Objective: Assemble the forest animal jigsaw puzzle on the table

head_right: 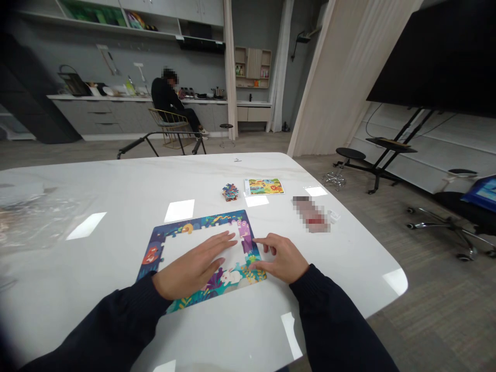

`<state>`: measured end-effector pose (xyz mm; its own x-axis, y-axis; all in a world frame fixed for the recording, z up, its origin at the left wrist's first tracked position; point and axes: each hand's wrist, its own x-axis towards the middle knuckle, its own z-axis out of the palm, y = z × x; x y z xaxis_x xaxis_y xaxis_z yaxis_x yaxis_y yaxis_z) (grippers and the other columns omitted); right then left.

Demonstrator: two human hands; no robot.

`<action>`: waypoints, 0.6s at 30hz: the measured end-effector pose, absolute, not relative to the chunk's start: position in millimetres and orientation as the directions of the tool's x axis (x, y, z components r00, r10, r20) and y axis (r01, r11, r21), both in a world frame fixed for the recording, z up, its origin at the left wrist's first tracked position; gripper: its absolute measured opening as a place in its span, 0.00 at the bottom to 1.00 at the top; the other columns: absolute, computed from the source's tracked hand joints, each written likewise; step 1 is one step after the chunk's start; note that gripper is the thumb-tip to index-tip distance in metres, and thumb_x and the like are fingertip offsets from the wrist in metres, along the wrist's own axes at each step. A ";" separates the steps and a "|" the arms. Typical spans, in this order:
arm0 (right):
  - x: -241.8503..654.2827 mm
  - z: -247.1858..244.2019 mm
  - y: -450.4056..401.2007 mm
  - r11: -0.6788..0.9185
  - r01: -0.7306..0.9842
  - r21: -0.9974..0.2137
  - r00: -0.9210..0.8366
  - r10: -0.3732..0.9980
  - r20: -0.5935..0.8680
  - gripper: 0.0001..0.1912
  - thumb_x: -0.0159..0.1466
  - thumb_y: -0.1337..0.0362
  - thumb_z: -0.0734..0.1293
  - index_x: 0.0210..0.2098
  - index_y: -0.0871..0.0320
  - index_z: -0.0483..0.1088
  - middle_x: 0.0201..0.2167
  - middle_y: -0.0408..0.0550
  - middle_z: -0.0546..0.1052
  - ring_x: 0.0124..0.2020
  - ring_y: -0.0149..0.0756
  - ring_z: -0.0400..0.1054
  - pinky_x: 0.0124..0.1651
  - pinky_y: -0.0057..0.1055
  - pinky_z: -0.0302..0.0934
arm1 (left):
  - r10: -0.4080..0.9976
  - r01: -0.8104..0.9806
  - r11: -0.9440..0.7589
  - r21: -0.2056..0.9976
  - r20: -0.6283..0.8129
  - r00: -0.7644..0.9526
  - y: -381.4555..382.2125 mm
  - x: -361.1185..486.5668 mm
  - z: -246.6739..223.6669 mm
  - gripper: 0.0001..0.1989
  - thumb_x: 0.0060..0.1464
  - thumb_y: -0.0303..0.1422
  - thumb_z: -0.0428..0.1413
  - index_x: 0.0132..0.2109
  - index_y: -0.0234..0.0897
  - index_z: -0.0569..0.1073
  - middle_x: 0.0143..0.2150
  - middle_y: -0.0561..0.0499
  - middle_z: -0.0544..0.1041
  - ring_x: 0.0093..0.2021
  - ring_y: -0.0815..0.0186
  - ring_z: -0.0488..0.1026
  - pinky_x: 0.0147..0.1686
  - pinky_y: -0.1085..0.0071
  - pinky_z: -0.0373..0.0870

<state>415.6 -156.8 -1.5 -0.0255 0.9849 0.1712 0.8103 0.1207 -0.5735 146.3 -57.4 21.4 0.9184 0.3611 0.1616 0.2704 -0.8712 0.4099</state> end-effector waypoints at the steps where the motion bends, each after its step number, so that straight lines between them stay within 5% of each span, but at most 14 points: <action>1: 416.2 -2.4 -155.8 0.131 0.805 -0.579 -0.012 0.979 0.204 0.28 0.59 0.47 0.76 0.54 0.53 0.78 0.36 0.48 0.78 0.32 0.37 0.70 0.39 0.35 0.68 | 0.382 0.292 -0.865 0.408 0.158 0.911 -55.7 129.2 23.6 0.23 0.69 0.29 0.46 0.69 0.41 0.64 0.73 0.46 0.63 0.73 0.60 0.58 0.71 0.56 0.60; 4: 417.6 -7.9 -148.5 0.199 0.796 -0.571 -0.030 0.956 0.292 0.24 0.67 0.51 0.69 0.60 0.52 0.73 0.55 0.54 0.78 0.56 0.46 0.71 0.60 0.44 0.66 | 0.536 0.443 -0.809 0.386 0.177 0.825 -44.2 68.3 18.6 0.20 0.71 0.37 0.46 0.66 0.46 0.67 0.72 0.50 0.65 0.72 0.57 0.60 0.71 0.54 0.61; 7: 416.7 -14.2 -136.4 0.247 0.795 -0.554 -0.107 0.956 0.273 0.30 0.70 0.54 0.66 0.70 0.51 0.62 0.70 0.53 0.65 0.72 0.47 0.56 0.72 0.50 0.53 | 0.710 0.604 -0.698 0.386 0.261 0.654 -24.4 14.5 0.5 0.25 0.68 0.44 0.49 0.69 0.47 0.63 0.73 0.49 0.62 0.74 0.52 0.55 0.71 0.49 0.59; 11: 412.2 -19.2 -123.4 0.250 0.817 -0.520 -0.159 0.964 0.213 0.28 0.71 0.56 0.64 0.70 0.50 0.62 0.71 0.52 0.63 0.73 0.47 0.54 0.74 0.53 0.49 | 0.760 0.671 -0.643 0.370 0.204 0.617 -0.5 -13.8 -17.2 0.36 0.65 0.51 0.52 0.73 0.44 0.54 0.75 0.44 0.57 0.75 0.46 0.50 0.71 0.42 0.52; 18: 408.4 -21.2 -123.8 0.233 0.820 -0.523 -0.107 0.960 0.259 0.27 0.71 0.55 0.65 0.68 0.49 0.64 0.68 0.50 0.68 0.71 0.47 0.58 0.74 0.53 0.50 | 0.754 0.678 -0.644 0.353 0.147 0.640 7.2 -7.7 -23.7 0.30 0.64 0.52 0.52 0.68 0.47 0.65 0.73 0.44 0.61 0.74 0.49 0.55 0.71 0.38 0.45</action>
<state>408.4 -123.8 -21.2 -0.1074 0.9599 0.2590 0.8196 0.2329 -0.5234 -7.7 7.2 -23.7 0.6398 0.7543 0.1473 0.6783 -0.6444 0.3530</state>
